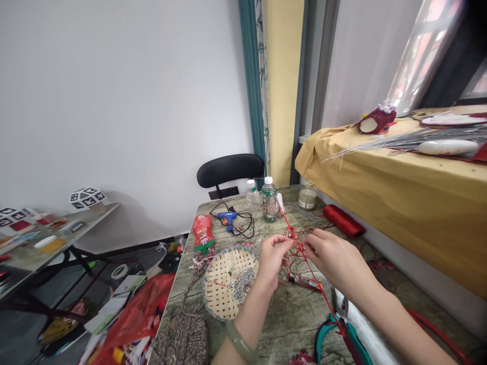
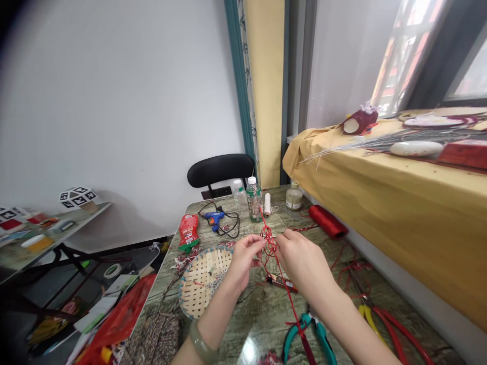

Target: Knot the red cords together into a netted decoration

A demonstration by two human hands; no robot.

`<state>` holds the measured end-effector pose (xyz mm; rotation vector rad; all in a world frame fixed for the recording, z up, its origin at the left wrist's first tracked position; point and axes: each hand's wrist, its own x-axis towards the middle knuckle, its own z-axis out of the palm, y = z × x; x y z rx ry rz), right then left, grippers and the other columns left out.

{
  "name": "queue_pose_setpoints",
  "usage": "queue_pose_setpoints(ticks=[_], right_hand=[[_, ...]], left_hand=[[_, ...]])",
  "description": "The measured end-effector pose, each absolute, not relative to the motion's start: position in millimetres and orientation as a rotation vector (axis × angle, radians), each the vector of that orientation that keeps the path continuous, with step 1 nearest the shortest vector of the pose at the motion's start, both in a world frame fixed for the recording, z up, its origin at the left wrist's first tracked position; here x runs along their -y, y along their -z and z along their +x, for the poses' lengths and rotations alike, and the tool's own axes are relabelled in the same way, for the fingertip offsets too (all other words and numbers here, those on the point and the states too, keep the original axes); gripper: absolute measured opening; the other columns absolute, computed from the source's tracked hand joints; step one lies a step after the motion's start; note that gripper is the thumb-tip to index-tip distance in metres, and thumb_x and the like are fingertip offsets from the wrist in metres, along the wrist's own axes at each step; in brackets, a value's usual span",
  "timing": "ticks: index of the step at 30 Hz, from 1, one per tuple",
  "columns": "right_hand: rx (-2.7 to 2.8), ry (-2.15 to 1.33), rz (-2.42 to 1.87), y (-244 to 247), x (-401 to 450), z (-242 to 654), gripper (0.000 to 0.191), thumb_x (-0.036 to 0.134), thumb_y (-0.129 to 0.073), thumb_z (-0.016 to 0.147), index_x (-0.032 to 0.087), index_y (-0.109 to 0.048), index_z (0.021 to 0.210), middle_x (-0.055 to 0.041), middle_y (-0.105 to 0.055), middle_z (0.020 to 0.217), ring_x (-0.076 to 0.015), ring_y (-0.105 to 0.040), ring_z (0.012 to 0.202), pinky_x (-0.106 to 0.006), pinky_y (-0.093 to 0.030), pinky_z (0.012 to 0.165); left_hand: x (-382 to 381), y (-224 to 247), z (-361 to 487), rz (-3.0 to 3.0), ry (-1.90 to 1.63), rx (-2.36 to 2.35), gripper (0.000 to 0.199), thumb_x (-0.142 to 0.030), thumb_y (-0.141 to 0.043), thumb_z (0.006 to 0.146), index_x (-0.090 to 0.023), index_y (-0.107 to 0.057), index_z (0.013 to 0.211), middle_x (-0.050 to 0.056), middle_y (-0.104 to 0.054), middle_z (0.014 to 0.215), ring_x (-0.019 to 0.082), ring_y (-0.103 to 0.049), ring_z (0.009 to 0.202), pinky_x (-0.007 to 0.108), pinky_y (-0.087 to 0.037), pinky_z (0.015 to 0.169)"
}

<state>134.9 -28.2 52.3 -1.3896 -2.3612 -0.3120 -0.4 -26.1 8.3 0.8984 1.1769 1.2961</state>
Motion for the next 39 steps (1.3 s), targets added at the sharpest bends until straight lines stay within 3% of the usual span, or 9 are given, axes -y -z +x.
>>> queue_pose_setpoints(ticks=[10,26,31,34,39], right_hand=[[2.373,0.141,-1.378,-51,21,129,0.02,0.022,-0.04,0.08,0.022,-0.057,0.07,-0.0008,-0.058,0.066,-0.0127,-0.056,0.057,-0.022,-0.028,0.046],[2.205,-0.211,-1.295,-50,15,143,0.022,0.03,-0.041,0.079,0.024,-0.062,0.082,-0.0024,-0.063,0.082,-0.0162,-0.059,0.07,-0.023,-0.041,0.06],[2.032,-0.531,-1.318,-26,-2,158,0.03,0.036,-0.036,0.082,0.02,-0.059,0.093,-0.0063,-0.063,0.093,-0.0207,-0.056,0.085,-0.029,-0.041,0.075],[1.994,-0.858,-1.193,-12,-7,163,0.036,0.041,-0.033,0.083,0.017,-0.057,0.096,-0.0076,-0.061,0.099,-0.0215,-0.054,0.091,-0.03,-0.04,0.08],[1.93,-1.139,-1.024,-5,-5,158,0.038,0.045,-0.033,0.082,0.016,-0.058,0.085,-0.0052,-0.061,0.087,-0.0198,-0.054,0.084,-0.028,-0.039,0.077]], left_hand=[[28,-9,0,0.88,-1.268,-1.068,0.024,-0.029,-0.054,0.066,-0.016,-0.06,0.085,0.003,-0.057,0.078,0.006,-0.044,0.049,0.016,-0.037,0.039],[25,0,4,0.728,-1.379,-1.147,0.018,-0.022,-0.062,0.059,-0.011,-0.061,0.074,-0.001,-0.052,0.056,0.004,-0.04,0.043,0.015,-0.033,0.039],[36,13,-15,0.69,-1.43,-1.221,0.022,-0.025,-0.065,0.057,-0.013,-0.059,0.074,0.003,-0.061,0.07,0.007,-0.047,0.051,0.017,-0.038,0.045],[45,25,-33,0.685,-1.413,-1.322,0.023,-0.026,-0.066,0.055,-0.013,-0.059,0.073,0.002,-0.06,0.068,0.008,-0.048,0.052,0.018,-0.039,0.047],[50,35,-58,0.893,-1.3,-1.542,0.016,-0.025,-0.06,0.059,-0.014,-0.059,0.069,0.0,-0.057,0.061,0.01,-0.049,0.053,0.019,-0.036,0.045]])
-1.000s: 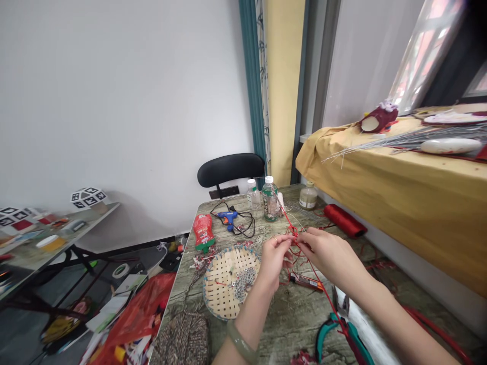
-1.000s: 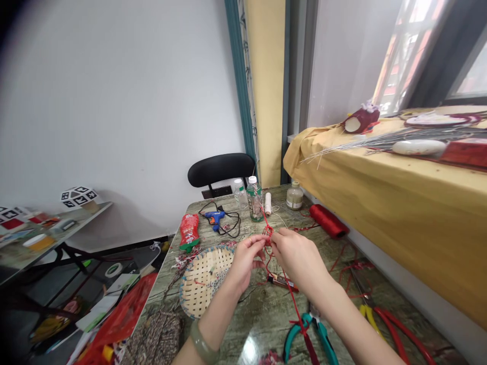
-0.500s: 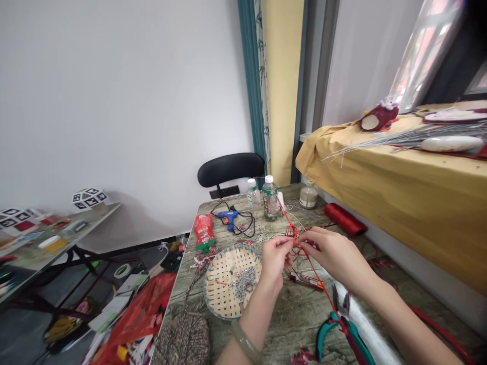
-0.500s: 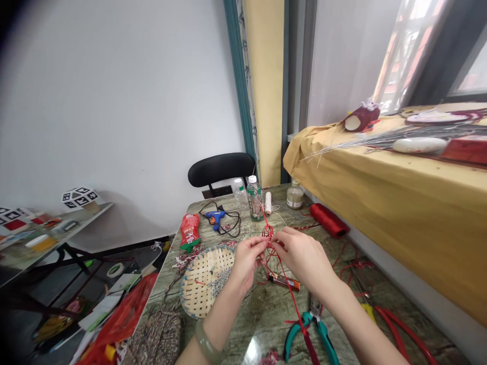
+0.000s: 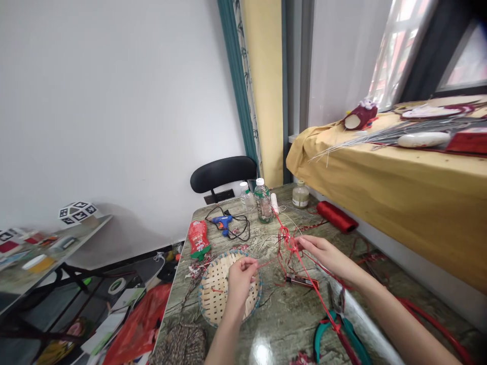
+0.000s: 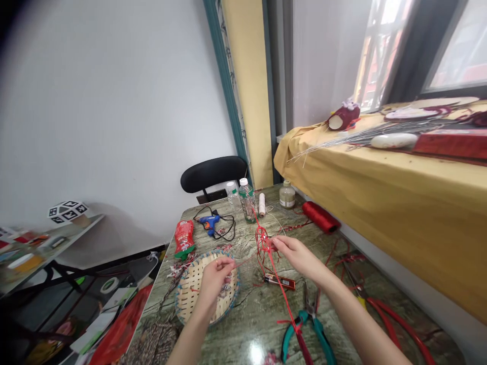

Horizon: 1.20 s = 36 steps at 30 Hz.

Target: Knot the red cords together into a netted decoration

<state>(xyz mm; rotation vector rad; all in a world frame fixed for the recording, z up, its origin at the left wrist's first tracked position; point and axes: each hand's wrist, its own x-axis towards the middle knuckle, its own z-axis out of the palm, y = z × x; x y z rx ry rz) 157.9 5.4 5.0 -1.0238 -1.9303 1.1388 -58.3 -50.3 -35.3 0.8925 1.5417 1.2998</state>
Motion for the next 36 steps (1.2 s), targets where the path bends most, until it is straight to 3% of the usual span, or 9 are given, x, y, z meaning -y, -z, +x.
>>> queue_pose_setpoints(ticks=[6,10,14,19,23,27,36], right_hand=[[1.867,-1.213,-1.069,-2,-6,151,0.036,0.046,-0.037,0.08,0.017,-0.051,0.067,0.0032,-0.044,0.057,-0.0101,-0.041,0.054,-0.021,-0.034,0.053],[1.816,-1.27,-1.138,-7,-4,150,0.031,0.045,-0.043,0.078,0.016,-0.053,0.074,0.0054,-0.036,0.056,-0.007,-0.03,0.048,-0.019,-0.023,0.043],[1.777,-1.281,-1.174,-17,0,150,0.03,0.043,-0.044,0.077,0.015,-0.053,0.07,0.0055,-0.034,0.055,-0.0066,-0.026,0.049,-0.019,-0.019,0.042],[1.747,-1.392,-1.176,-21,1,148,0.025,0.038,-0.046,0.074,0.014,-0.052,0.068,0.0068,-0.031,0.053,-0.0057,-0.022,0.046,-0.02,-0.015,0.04],[1.723,-1.41,-1.181,-19,0,146,0.018,0.03,-0.046,0.072,0.015,-0.049,0.063,0.0068,-0.034,0.051,-0.005,-0.022,0.043,-0.02,-0.015,0.039],[1.723,-1.409,-1.215,-21,-2,146,0.015,0.027,-0.045,0.07,0.015,-0.05,0.063,0.0063,-0.038,0.049,-0.005,-0.025,0.042,-0.02,-0.015,0.039],[1.85,-1.28,-1.234,-20,-6,149,0.015,0.027,-0.047,0.065,0.014,-0.052,0.058,0.005,-0.04,0.048,-0.0066,-0.029,0.045,-0.02,-0.02,0.043]], left_hand=[[40,26,-53,1.354,-1.202,-1.682,0.011,-0.021,-0.053,0.065,-0.015,-0.06,0.071,0.004,-0.061,0.071,0.015,-0.054,0.068,0.027,-0.04,0.065],[36,10,-29,1.576,-1.366,-1.687,0.013,-0.02,-0.047,0.072,-0.018,-0.06,0.075,0.005,-0.058,0.087,0.016,-0.052,0.085,0.03,-0.037,0.077],[38,-4,-9,1.7,-1.371,-1.754,0.016,-0.023,-0.046,0.075,-0.019,-0.06,0.07,0.005,-0.056,0.088,0.018,-0.047,0.09,0.033,-0.034,0.082],[33,-4,1,1.559,-1.309,-1.549,0.015,-0.026,-0.05,0.072,-0.018,-0.062,0.067,0.004,-0.058,0.082,0.017,-0.049,0.086,0.031,-0.035,0.08],[27,-6,7,1.291,-1.248,-1.354,0.023,-0.035,-0.052,0.07,-0.014,-0.061,0.065,0.003,-0.06,0.068,0.015,-0.052,0.07,0.028,-0.038,0.068],[23,-12,10,1.144,-1.194,-1.25,0.019,-0.031,-0.06,0.063,-0.012,-0.062,0.065,0.001,-0.058,0.06,0.011,-0.049,0.058,0.024,-0.035,0.06],[20,-17,4,1.17,-1.088,-1.237,0.019,-0.03,-0.06,0.06,-0.012,-0.06,0.055,-0.003,-0.048,0.048,0.008,-0.038,0.051,0.022,-0.028,0.053]])
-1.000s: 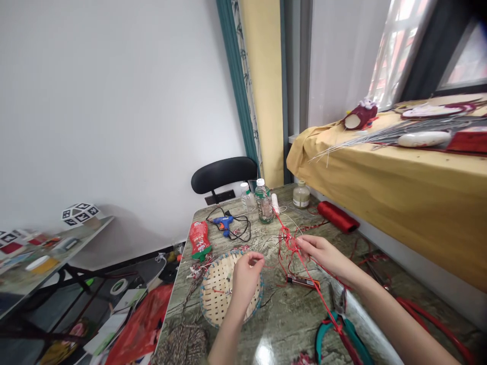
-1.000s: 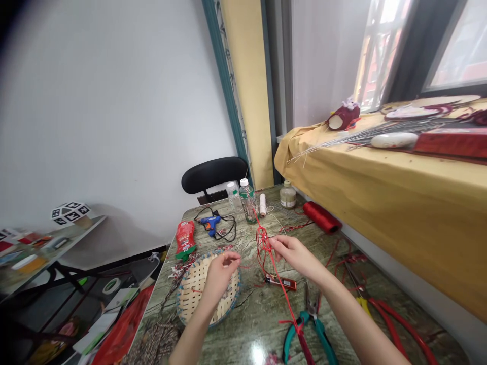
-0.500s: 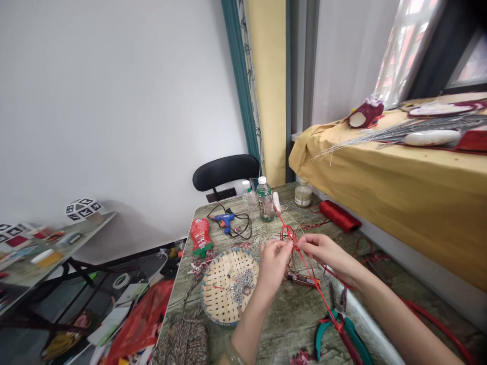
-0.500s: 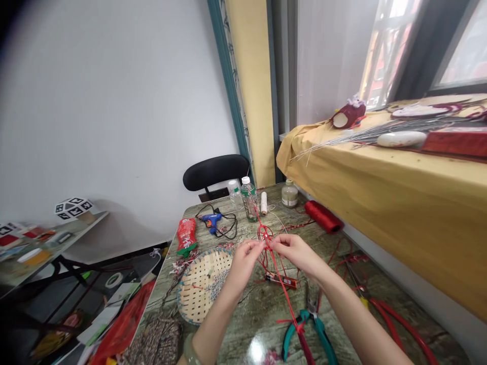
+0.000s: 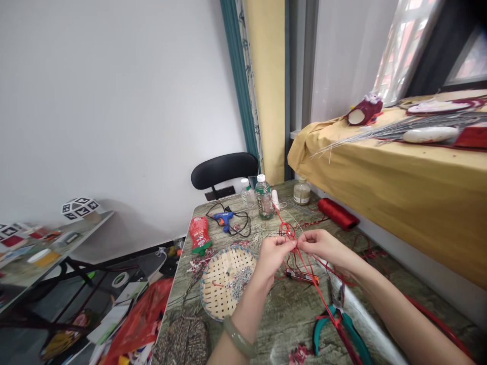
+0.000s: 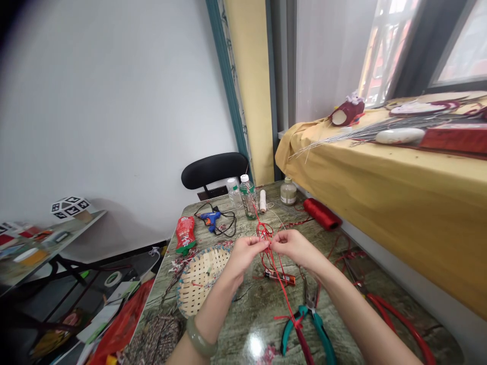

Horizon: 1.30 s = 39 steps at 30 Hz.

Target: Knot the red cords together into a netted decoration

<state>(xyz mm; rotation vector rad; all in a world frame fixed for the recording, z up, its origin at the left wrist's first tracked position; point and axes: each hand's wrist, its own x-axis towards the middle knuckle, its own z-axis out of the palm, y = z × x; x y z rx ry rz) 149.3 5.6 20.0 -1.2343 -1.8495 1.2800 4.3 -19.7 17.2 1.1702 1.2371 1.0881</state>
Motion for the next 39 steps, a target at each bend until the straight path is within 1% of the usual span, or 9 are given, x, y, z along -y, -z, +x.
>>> queue_pose_setpoints(ticks=[4,10,13,16,21,26,31,34,39], right_hand=[[1.947,-1.133,-1.269,-16,-8,150,0.015,0.026,-0.047,0.064,0.014,-0.054,0.059,0.0046,-0.041,0.048,-0.0071,-0.031,0.045,-0.02,-0.022,0.043],[2.077,-0.841,-1.318,-26,-5,151,0.012,0.024,-0.047,0.063,0.016,-0.055,0.059,0.0021,-0.05,0.052,-0.0096,-0.04,0.049,-0.02,-0.028,0.046],[2.104,-0.754,-1.321,-29,-1,150,0.012,0.024,-0.047,0.063,0.017,-0.055,0.058,0.0019,-0.051,0.053,-0.0101,-0.041,0.05,-0.02,-0.028,0.046],[2.103,-0.711,-1.335,-28,2,149,0.013,0.025,-0.046,0.065,0.017,-0.055,0.059,0.0022,-0.05,0.051,-0.01,-0.041,0.048,-0.02,-0.028,0.046],[2.056,-0.837,-1.284,-22,-1,151,0.012,0.025,-0.047,0.065,0.017,-0.055,0.061,0.0025,-0.051,0.054,-0.0102,-0.042,0.05,-0.02,-0.028,0.046],[2.005,-0.967,-1.241,-20,-8,156,0.011,0.023,-0.047,0.064,0.017,-0.055,0.06,0.0025,-0.05,0.053,-0.0102,-0.041,0.049,-0.02,-0.029,0.046],[1.957,-1.078,-1.231,-25,-8,155,0.012,0.022,-0.047,0.064,0.015,-0.055,0.058,0.003,-0.047,0.053,-0.0096,-0.039,0.05,-0.02,-0.029,0.047],[1.903,-1.179,-1.218,-27,-7,154,0.014,0.024,-0.046,0.064,0.014,-0.054,0.057,0.0038,-0.044,0.052,-0.0088,-0.036,0.049,-0.02,-0.027,0.048],[1.807,-1.278,-1.246,-26,-5,154,0.015,0.025,-0.045,0.063,0.015,-0.054,0.058,0.0054,-0.038,0.05,-0.0077,-0.029,0.047,-0.021,-0.022,0.045]], left_hand=[[17,-18,2,1.19,-1.045,-1.255,0.016,-0.026,-0.061,0.059,-0.012,-0.058,0.05,-0.005,-0.043,0.044,0.007,-0.032,0.047,0.022,-0.024,0.05],[15,-22,-1,1.191,-0.974,-1.2,0.018,-0.028,-0.06,0.059,-0.013,-0.058,0.048,-0.004,-0.046,0.045,0.008,-0.035,0.048,0.024,-0.026,0.053],[16,-18,-3,1.201,-0.989,-1.153,0.02,-0.029,-0.06,0.059,-0.014,-0.056,0.047,-0.005,-0.044,0.044,0.007,-0.035,0.048,0.023,-0.027,0.054],[16,-12,-3,1.156,-0.98,-1.153,0.018,-0.03,-0.061,0.059,-0.013,-0.057,0.051,-0.004,-0.047,0.048,0.008,-0.038,0.05,0.023,-0.029,0.055],[18,-10,-2,1.083,-0.958,-1.118,0.016,-0.028,-0.063,0.056,-0.013,-0.059,0.059,-0.003,-0.05,0.054,0.008,-0.041,0.054,0.023,-0.033,0.058],[19,-13,0,1.056,-0.963,-1.065,0.023,-0.027,-0.067,0.051,-0.012,-0.062,0.067,0.0,-0.055,0.061,0.008,-0.045,0.056,0.023,-0.035,0.059],[17,-16,5,1.072,-0.983,-1.116,0.016,-0.019,-0.066,0.049,-0.011,-0.06,0.061,-0.002,-0.053,0.054,0.007,-0.042,0.05,0.021,-0.032,0.053],[17,-17,7,1.097,-1.007,-1.133,0.012,-0.014,-0.063,0.048,-0.011,-0.06,0.06,-0.002,-0.054,0.054,0.007,-0.042,0.05,0.021,-0.031,0.052],[17,-17,6,1.116,-1.017,-1.204,0.009,-0.018,-0.062,0.052,-0.012,-0.062,0.059,0.0,-0.054,0.053,0.009,-0.042,0.051,0.022,-0.032,0.051]])
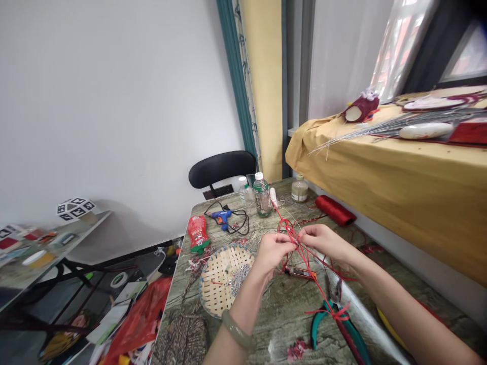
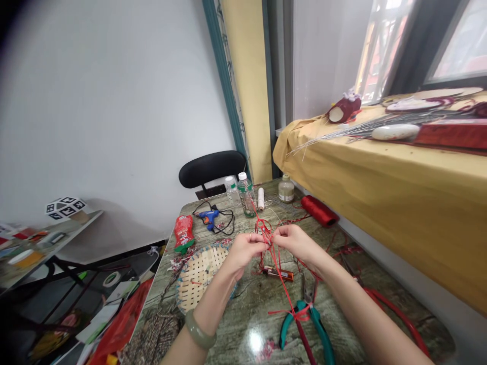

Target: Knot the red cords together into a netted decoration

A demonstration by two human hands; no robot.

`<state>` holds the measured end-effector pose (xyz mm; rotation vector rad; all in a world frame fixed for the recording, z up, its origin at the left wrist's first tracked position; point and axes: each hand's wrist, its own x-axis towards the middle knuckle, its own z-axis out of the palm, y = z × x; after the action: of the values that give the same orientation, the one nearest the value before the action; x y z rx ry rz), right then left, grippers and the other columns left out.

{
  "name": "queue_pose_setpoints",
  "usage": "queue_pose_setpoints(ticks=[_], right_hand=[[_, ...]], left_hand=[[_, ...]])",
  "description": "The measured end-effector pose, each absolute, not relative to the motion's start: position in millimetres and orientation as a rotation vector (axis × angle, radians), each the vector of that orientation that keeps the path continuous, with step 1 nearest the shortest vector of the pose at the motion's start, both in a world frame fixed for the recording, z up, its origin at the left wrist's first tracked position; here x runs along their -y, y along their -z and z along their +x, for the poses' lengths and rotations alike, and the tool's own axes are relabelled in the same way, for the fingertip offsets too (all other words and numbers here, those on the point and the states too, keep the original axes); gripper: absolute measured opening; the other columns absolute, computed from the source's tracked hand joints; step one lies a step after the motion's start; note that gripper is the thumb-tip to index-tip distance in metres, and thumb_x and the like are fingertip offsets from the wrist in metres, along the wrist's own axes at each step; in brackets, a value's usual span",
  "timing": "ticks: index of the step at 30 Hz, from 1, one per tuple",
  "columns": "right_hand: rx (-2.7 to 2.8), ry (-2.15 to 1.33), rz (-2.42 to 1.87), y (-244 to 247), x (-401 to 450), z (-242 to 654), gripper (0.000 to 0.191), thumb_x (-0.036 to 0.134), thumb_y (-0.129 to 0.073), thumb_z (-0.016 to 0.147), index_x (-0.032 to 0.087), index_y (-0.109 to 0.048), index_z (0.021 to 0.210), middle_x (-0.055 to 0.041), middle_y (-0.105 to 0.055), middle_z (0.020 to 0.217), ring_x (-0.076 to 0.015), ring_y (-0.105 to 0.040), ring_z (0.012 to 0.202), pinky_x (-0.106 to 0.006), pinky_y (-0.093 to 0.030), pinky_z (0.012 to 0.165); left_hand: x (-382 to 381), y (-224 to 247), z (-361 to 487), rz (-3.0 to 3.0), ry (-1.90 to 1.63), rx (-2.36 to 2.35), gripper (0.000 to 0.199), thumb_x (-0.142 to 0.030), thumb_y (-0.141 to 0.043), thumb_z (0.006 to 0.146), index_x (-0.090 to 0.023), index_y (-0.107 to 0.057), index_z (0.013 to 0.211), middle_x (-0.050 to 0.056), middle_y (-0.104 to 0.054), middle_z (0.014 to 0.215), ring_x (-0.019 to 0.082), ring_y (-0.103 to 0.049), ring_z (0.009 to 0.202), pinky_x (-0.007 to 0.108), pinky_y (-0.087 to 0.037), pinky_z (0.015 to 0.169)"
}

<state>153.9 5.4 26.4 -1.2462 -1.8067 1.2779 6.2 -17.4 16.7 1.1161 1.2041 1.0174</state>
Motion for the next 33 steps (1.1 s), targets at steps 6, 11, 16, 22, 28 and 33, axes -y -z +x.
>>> queue_pose_setpoints(ticks=[6,11,16,22,28,33], right_hand=[[1.768,-1.343,-1.238,-21,-6,154,0.011,0.024,-0.044,0.063,0.017,-0.048,0.056,0.0065,-0.033,0.05,-0.0072,-0.025,0.046,-0.021,-0.019,0.044],[1.746,-1.386,-1.219,-20,-6,155,0.011,0.025,-0.046,0.066,0.016,-0.049,0.06,0.0068,-0.033,0.051,-0.0067,-0.023,0.046,-0.021,-0.018,0.044],[1.753,-1.426,-1.144,-15,-4,161,0.021,0.034,-0.048,0.071,0.015,-0.054,0.064,0.0039,-0.042,0.058,-0.0081,-0.032,0.051,-0.021,-0.024,0.048],[1.577,-1.61,-1.127,-6,-5,164,0.036,0.051,-0.045,0.074,0.016,-0.055,0.077,0.0084,-0.025,0.049,-0.0061,-0.016,0.043,-0.021,-0.012,0.04],[1.484,-1.909,-1.02,2,-7,160,0.038,0.054,-0.042,0.075,0.017,-0.048,0.069,0.0106,-0.02,0.043,-0.0039,-0.008,0.039,-0.02,-0.005,0.036],[1.476,-1.886,-0.995,2,-8,158,0.028,0.045,-0.053,0.071,0.018,-0.048,0.072,0.0101,-0.028,0.042,-0.0028,-0.012,0.038,-0.02,-0.006,0.037]], left_hand=[[14,-9,7,1.197,-1.059,-1.171,0.016,-0.027,-0.054,0.064,-0.013,-0.056,0.056,-0.002,-0.05,0.05,0.008,-0.041,0.046,0.021,-0.031,0.048],[11,0,4,1.151,-1.082,-1.116,0.023,-0.036,-0.057,0.066,-0.013,-0.057,0.072,-0.006,-0.04,0.051,0.003,-0.024,0.04,0.018,-0.019,0.04],[12,8,-9,1.087,-1.098,-1.075,0.035,-0.046,-0.053,0.068,-0.014,-0.057,0.083,-0.005,-0.038,0.054,0.004,-0.022,0.043,0.019,-0.011,0.04],[18,12,-17,1.106,-1.094,-1.069,0.039,-0.048,-0.056,0.064,-0.014,-0.058,0.084,-0.003,-0.045,0.057,0.004,-0.026,0.045,0.02,-0.01,0.041],[22,10,-18,1.12,-1.049,-1.09,0.033,-0.044,-0.058,0.064,-0.014,-0.057,0.076,-0.004,-0.044,0.056,0.004,-0.026,0.044,0.02,-0.01,0.04],[23,7,-20,1.097,-1.045,-1.085,0.029,-0.04,-0.059,0.064,-0.014,-0.054,0.075,-0.003,-0.045,0.056,0.003,-0.026,0.043,0.019,-0.008,0.038]])
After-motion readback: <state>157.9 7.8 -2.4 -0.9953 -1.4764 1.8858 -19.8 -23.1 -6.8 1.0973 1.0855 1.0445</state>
